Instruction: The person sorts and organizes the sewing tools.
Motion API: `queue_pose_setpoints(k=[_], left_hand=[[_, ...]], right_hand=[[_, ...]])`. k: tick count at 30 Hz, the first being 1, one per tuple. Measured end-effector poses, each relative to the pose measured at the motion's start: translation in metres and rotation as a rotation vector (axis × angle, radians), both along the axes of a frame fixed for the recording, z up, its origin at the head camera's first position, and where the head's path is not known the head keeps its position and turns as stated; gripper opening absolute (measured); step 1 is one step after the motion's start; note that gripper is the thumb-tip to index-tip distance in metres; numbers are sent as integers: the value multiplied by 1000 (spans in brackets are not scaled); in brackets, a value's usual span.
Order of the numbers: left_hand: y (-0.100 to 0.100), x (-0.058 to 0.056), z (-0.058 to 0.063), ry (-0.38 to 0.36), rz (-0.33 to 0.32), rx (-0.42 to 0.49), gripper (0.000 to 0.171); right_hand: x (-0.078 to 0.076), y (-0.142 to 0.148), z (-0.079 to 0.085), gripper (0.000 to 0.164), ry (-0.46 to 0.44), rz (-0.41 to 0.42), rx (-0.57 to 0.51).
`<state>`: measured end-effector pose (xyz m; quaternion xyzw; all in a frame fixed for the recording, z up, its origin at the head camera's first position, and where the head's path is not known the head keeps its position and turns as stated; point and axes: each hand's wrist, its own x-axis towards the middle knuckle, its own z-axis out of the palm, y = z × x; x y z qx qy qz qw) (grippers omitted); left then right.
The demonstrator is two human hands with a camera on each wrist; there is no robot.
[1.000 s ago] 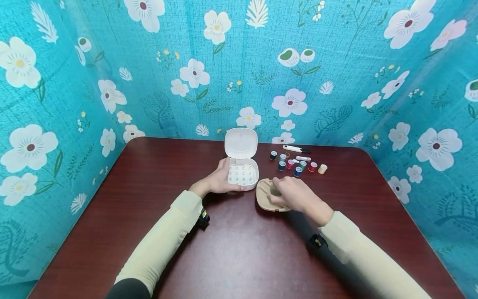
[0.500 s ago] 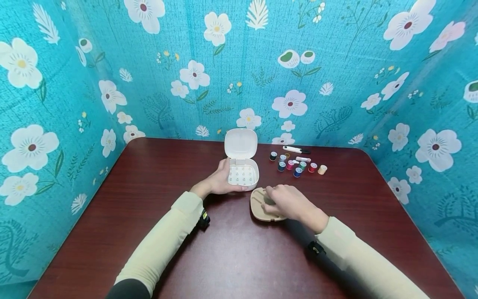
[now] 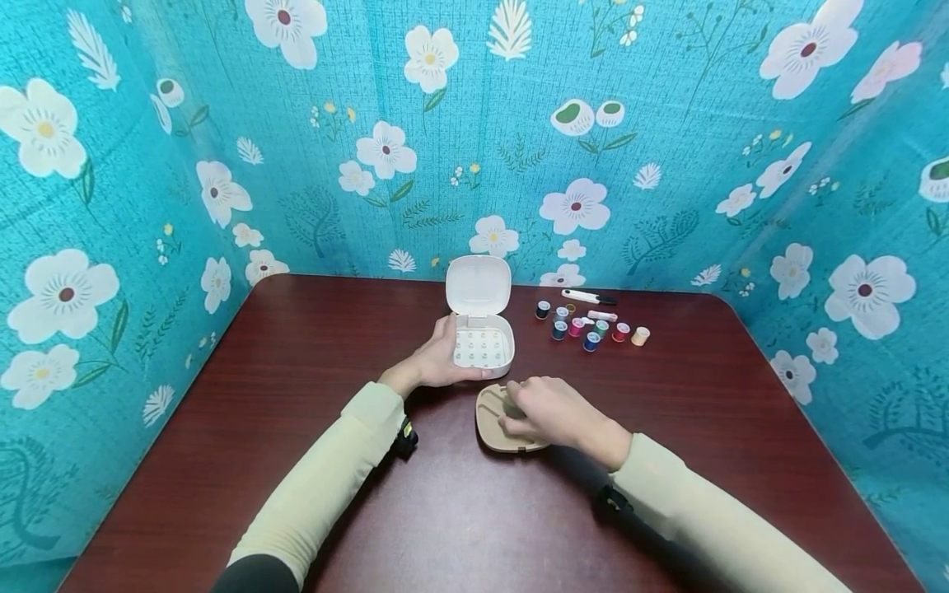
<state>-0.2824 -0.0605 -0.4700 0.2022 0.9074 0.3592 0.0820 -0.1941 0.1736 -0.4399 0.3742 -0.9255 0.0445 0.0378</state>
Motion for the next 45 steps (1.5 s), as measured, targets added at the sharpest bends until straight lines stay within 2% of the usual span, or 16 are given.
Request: queue_pose_setpoints(k=[8, 21, 32, 35, 40, 45], left_hand=[[0, 1, 3, -50, 19, 54, 133], [1, -2, -1, -69, 31, 36, 133], [1, -3, 1, -76, 26, 69, 130], [0, -2, 1, -73, 27, 75, 129], [0, -2, 1, -73, 23, 80, 128], [0, -1, 2, -69, 22, 81, 129]], right_hand=[[3, -14, -4, 32, -1, 2, 10], [9, -20, -12, 32, -28, 11, 44], [10, -20, -9, 38, -56, -5, 77], [11, -18, -8, 39, -68, 0, 62], [12, -12, -3, 30, -106, 3, 2], [12, -1, -1, 28, -89, -27, -49]])
